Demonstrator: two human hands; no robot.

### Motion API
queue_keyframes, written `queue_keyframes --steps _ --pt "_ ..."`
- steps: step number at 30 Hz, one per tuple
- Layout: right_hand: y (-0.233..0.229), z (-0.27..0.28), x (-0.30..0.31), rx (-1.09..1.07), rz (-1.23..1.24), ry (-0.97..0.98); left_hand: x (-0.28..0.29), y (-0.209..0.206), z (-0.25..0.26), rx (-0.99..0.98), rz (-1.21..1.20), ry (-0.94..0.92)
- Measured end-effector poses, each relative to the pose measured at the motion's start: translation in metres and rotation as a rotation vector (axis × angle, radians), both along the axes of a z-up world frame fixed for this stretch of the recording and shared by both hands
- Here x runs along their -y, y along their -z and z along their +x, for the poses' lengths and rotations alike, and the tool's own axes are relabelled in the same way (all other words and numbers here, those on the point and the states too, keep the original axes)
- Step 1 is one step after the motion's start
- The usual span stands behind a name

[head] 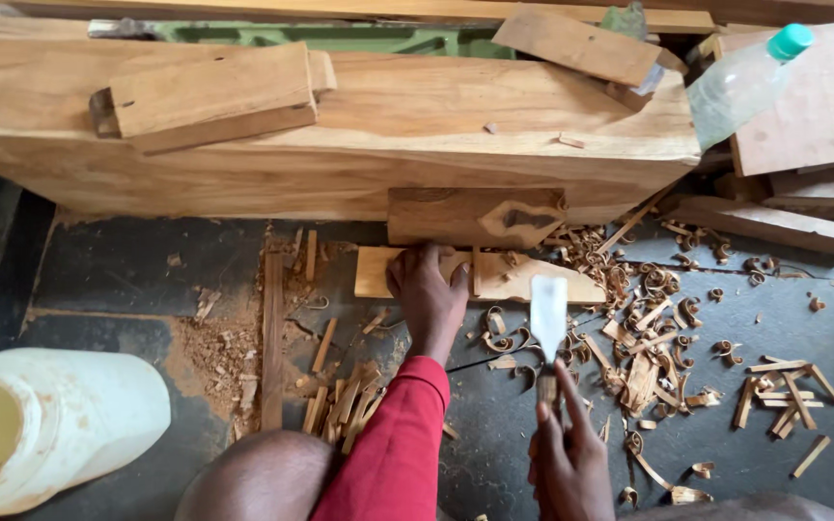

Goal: The person carves a small piece of wood using a chisel and a mallet. They hold the wood steady with one hand while striking the chisel with the mallet to shape the piece. Wood shavings accumulate on the floor around the work area.

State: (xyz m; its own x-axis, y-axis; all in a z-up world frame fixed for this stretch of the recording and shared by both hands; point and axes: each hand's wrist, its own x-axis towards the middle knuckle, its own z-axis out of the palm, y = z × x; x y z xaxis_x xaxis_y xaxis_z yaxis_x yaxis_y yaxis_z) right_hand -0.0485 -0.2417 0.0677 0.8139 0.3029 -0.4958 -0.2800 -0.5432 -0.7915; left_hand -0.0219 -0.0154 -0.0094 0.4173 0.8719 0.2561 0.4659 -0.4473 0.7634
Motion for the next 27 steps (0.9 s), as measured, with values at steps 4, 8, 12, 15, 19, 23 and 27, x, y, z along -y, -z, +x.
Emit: queue_keyframes --steps 4,8,12,15,19,23,27 --pt "0.007 -0.006 0.006 -0.064 -0.104 0.004 0.005 -0.005 0.008 -0.067 -0.078 0.047" --pt "0.013 -0.003 0.005 -0.038 -0.184 -0.096 0.008 0.001 0.021 -0.052 -0.061 0.119" --pt "0.021 -0.002 0.006 -0.023 -0.168 -0.154 0.009 0.009 0.029 -0.137 -0.241 0.097" --pt "0.023 -0.001 0.007 -0.039 -0.17 -0.152 0.007 0.01 0.03 -0.114 -0.392 0.088" --pt "0.02 0.001 0.006 -0.066 -0.18 -0.15 -0.004 0.004 0.032 -0.161 -0.555 0.096" --pt "0.019 0.001 0.006 -0.044 -0.149 -0.173 -0.008 0.0 0.032 -0.231 -0.501 0.108" --pt "0.019 0.005 0.004 -0.053 -0.207 -0.212 -0.01 0.004 0.034 -0.184 -0.48 0.112"
